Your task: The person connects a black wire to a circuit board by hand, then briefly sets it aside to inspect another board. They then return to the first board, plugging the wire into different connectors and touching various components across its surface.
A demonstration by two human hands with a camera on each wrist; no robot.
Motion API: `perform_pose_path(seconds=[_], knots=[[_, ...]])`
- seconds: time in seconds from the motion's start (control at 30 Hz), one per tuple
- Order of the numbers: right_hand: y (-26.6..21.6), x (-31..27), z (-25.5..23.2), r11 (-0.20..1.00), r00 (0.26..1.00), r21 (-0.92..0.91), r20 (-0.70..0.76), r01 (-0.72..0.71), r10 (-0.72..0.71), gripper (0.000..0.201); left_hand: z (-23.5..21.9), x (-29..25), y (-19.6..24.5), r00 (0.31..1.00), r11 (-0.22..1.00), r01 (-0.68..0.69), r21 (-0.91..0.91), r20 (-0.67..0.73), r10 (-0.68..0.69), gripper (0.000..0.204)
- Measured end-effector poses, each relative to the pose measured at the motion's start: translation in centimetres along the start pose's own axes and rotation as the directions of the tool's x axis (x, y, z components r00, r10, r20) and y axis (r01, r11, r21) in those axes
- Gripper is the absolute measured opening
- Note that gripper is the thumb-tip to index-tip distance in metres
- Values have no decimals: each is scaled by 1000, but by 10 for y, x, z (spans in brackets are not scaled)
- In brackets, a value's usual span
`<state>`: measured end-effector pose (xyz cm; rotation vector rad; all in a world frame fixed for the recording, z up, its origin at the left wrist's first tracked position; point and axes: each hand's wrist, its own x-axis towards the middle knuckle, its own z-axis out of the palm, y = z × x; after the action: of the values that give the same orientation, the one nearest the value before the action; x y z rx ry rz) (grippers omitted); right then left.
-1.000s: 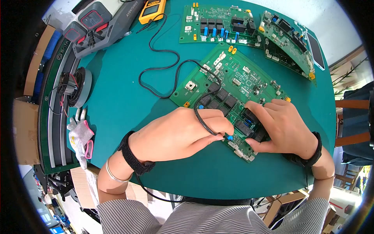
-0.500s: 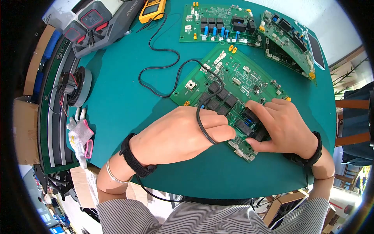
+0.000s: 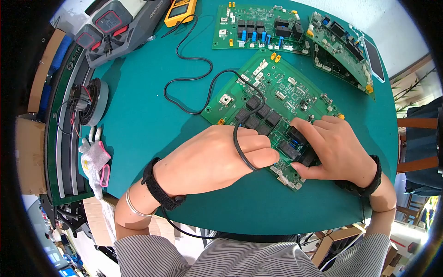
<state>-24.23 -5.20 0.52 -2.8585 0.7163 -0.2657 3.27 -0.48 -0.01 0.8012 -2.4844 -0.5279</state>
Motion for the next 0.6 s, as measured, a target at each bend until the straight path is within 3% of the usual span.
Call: perform_pose_path(seconds=[0.6], knots=[[0, 0, -1, 1000, 1000, 1, 3, -4, 4, 66, -1, 2, 3, 1000, 999, -2, 37, 25, 1, 31]])
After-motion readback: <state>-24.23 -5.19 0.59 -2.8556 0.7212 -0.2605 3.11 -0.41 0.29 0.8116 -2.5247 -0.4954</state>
